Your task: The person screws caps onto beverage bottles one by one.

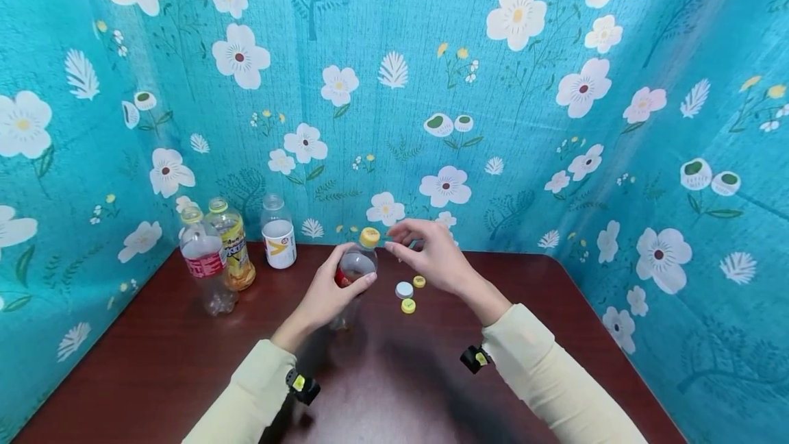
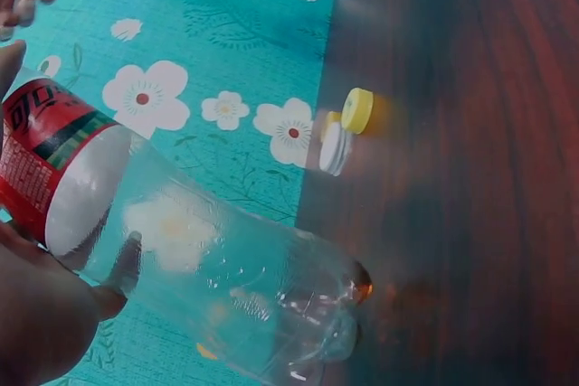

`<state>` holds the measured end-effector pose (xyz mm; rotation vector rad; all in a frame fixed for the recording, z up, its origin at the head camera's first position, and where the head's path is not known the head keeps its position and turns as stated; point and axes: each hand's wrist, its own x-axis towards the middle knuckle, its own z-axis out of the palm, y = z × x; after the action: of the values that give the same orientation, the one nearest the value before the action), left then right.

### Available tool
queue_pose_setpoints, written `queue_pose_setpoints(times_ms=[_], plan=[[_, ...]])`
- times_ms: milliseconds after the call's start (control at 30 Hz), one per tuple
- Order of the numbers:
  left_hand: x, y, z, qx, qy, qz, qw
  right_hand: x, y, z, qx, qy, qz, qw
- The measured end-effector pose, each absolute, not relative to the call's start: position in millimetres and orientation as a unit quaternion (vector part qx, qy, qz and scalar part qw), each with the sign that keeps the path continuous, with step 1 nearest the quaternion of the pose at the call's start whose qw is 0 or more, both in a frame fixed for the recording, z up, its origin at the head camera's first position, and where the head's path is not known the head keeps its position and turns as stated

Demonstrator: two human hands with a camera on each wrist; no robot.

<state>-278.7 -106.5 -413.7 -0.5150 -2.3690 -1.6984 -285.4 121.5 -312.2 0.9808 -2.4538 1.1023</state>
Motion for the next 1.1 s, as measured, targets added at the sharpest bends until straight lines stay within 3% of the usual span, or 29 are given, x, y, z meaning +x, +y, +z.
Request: queue_pose_setpoints(times_ms=[233,533,1100], plan=[[-289.4,-113.6,-401.9,-0.155,-0.801,-0.568,0.112,-302.2,136.0,-323.3,0.332,-0.861,0.358,0.144],[-313.5,-121.9,-387.2,-0.134,-0.786,-0.591,0.121,-333.9,162.0,-358.1,0.304,-0.891,0.324,0.09],[-369.1,-131.9,-388.2,-0.076,-0.803,-0.575,0.138,-370.6,174.5,-416.1,0.305,-0.911,0.273,0.048]])
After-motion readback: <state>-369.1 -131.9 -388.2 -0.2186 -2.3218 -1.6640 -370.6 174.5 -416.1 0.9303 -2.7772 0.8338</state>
